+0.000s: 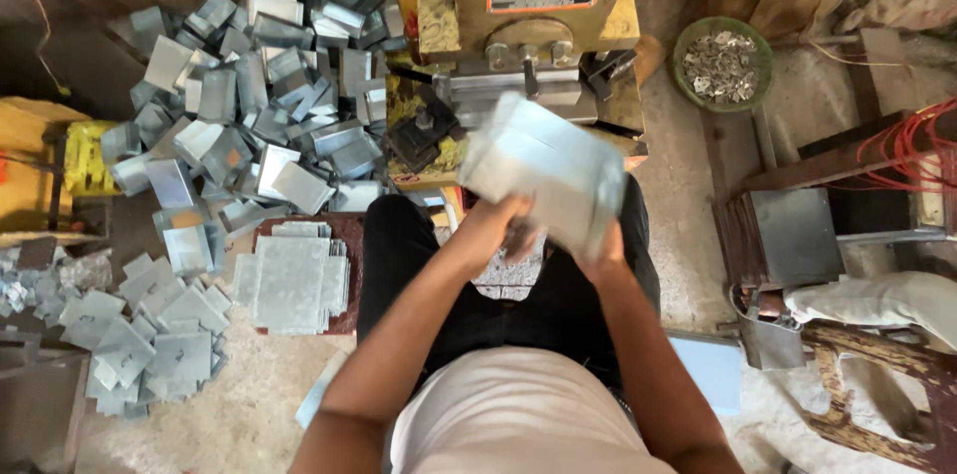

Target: The person operates a manual hydraulic press to punch holes in rectangular metal sheets. They pick up a sheet from a stack, place it into the press, activate the machine, and then remove the processed sheet to place it on a pile. This repetitive cycle continues for the duration of the clip.

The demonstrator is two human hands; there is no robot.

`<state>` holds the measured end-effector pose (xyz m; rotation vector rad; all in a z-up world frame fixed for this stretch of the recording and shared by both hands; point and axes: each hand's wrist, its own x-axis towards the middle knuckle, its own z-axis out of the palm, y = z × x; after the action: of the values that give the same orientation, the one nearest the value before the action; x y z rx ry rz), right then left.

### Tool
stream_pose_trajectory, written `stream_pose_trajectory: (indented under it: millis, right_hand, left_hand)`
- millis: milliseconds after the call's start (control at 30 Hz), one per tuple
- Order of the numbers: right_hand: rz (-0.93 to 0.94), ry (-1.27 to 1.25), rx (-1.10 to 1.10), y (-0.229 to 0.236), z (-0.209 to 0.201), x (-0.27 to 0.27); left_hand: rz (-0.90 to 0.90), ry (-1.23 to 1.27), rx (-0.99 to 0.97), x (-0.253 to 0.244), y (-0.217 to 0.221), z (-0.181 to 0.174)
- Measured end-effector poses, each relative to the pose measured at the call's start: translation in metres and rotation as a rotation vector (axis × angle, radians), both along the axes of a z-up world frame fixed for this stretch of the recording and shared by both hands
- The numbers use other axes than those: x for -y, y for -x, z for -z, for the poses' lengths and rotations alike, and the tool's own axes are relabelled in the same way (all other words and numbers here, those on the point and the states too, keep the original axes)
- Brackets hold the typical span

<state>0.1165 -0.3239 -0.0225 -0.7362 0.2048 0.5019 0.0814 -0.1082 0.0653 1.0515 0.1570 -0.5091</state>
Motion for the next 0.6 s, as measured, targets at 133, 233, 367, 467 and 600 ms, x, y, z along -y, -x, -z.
stream_pose_trajectory:
  millis: [133,233,367,467,600]
  right_hand:
    - [0.004,-0.309,-0.011,0.005,-0.067,0.018]
    - [0.027,0.202,0.518,-0.012,-0.085,0.015]
    - [0.137,0.171,0.307,-0.023,-0.076,-0.001]
    - [0.076,0.209,0.320,-0.030,-0.069,-0.024]
    - [0.075,0.392,0.353,-0.033,-0.067,-0.046]
  left_hand:
    - [-0.088,-0.188,-0.048,-0.032,0.004,-0.009]
    - [-0.258,0.059,-0.082,-0.044,-0.004,-0.019]
    - [-0.324,0.252,-0.040,-0.050,-0.007,-0.034]
    - [-0.307,-0.172,0.024,-0.027,-0.011,-0.016]
    - [-0.508,-0.539,0.376,-0.023,-0.023,0.015]
